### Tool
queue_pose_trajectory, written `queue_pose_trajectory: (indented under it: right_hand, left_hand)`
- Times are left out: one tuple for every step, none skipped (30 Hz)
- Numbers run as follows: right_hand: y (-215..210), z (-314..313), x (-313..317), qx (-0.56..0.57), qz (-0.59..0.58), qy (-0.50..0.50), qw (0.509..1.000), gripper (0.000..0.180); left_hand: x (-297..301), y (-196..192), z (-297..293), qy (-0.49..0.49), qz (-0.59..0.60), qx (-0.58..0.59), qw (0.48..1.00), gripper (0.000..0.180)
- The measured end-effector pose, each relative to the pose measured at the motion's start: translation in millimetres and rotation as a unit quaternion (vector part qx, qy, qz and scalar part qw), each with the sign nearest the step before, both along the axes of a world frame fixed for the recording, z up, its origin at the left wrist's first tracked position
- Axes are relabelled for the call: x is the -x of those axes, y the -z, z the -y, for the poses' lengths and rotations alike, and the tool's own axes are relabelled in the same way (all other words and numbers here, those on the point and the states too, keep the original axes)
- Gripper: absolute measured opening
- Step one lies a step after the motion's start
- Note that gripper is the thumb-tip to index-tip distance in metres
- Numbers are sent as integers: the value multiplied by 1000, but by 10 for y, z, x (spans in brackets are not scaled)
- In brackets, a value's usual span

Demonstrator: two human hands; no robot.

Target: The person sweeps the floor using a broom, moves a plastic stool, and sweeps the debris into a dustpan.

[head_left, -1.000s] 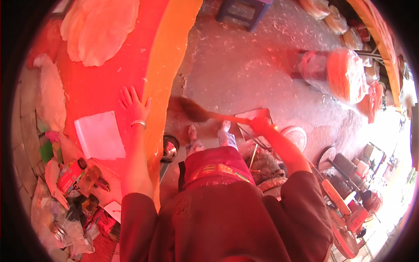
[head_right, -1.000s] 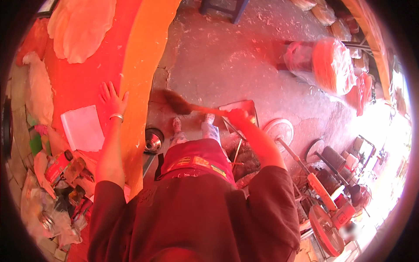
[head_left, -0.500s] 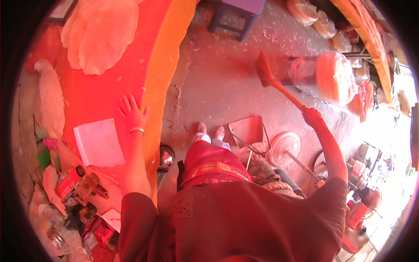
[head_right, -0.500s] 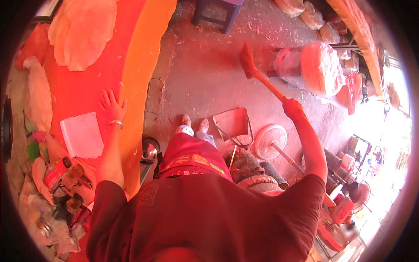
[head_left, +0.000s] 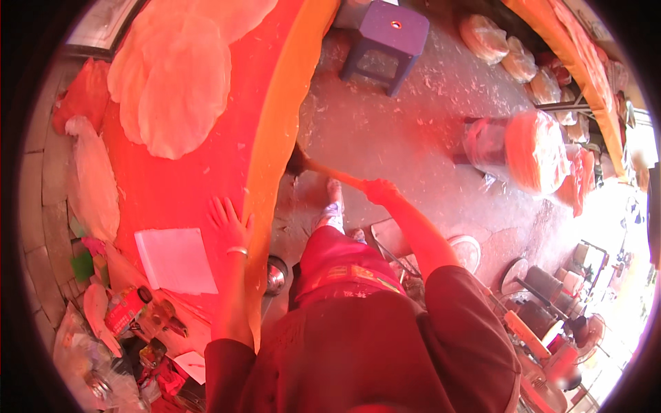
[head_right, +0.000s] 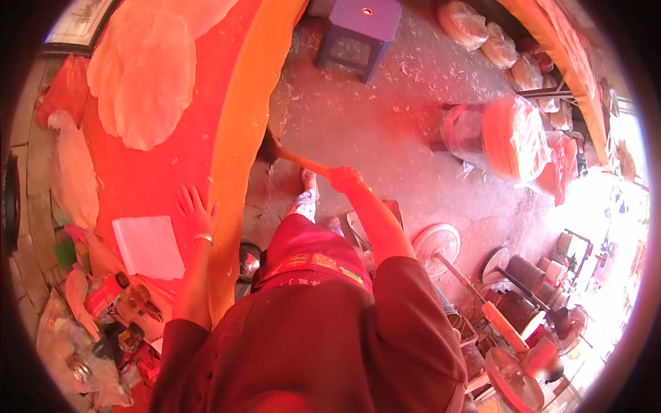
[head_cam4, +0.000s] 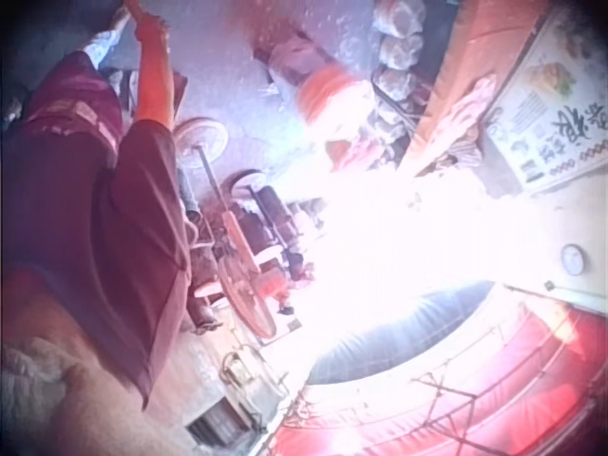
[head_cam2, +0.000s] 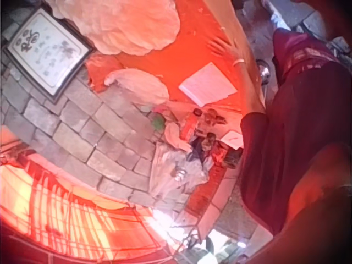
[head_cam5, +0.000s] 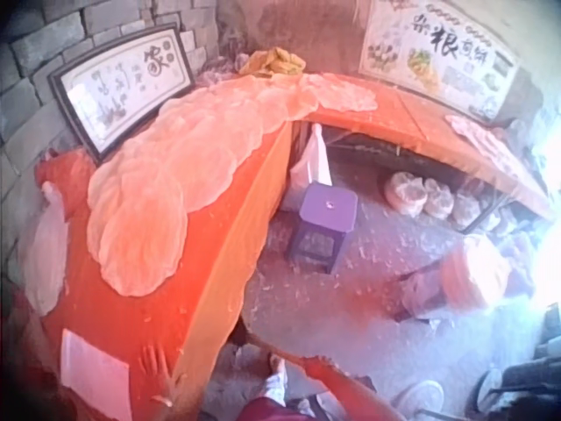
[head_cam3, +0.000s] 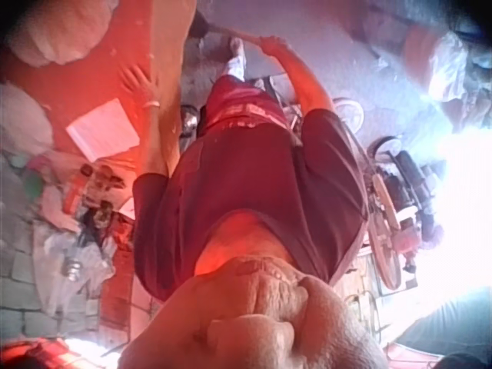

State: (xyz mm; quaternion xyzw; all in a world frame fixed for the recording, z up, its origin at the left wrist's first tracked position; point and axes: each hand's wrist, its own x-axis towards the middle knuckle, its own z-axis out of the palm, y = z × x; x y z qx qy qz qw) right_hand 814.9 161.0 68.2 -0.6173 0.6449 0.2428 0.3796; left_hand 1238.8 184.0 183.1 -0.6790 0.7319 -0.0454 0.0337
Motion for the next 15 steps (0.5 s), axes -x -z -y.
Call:
queue_pose_trajectory:
  right_hand:
    - [4,124,76,0,-1,0,1000,35]
    - [24,213,219,-5,-1,-22,1000,35]
    - [8,285,356,-9,0,-46,999,36]
    - [-29,309,499,-4,-4,-50,999,36]
    - [-123,354,611,3,-2,-63,998,35]
    - [-84,291,923,7,-22,-43,999,35]
    - [-40,218,1215,14,-39,-24,999,35]
    - [-137,233,1365,-9,-56,5,998,35]
    - [-270,249,1474,-32,-72,31,996,34]
    - [-399,260,1565,-31,-81,58,995,35]
    - [-574,280,1626,-27,-91,88,992,36]
    - [-746,310,1644,-25,-93,87,992,36]
    - [-920,335,1651,-25,-104,114,988,36]
    - [-1064,338,1673,-23,-115,145,983,36]
    - [-1142,312,1727,-21,-115,146,982,36]
  left_hand:
    - [5,7,42,0,-1,0,1000,86]
    - [-2,-3,48,2,3,-4,1000,86]
    - [-25,-17,52,4,6,-8,1000,85]
    - [-44,-35,47,2,5,-10,1000,85]
    - [-90,-116,-19,-9,10,-12,1000,84]
    - [-28,-105,53,-2,3,-12,1000,84]
    - [33,-128,136,4,-4,-10,1000,84]
    - [40,-168,165,2,3,-17,1000,85]
    - [32,-211,159,-4,11,-25,1000,87]
    - [10,-231,150,-7,9,-25,1000,87]
    - [-3,-234,153,-6,11,-28,1000,87]
    - [-2,-231,160,-7,13,-33,999,87]
    - [15,-227,166,-8,11,-32,999,87]
    - [56,-251,208,-9,28,-38,999,86]
    - [75,-267,220,-12,48,-45,998,86]
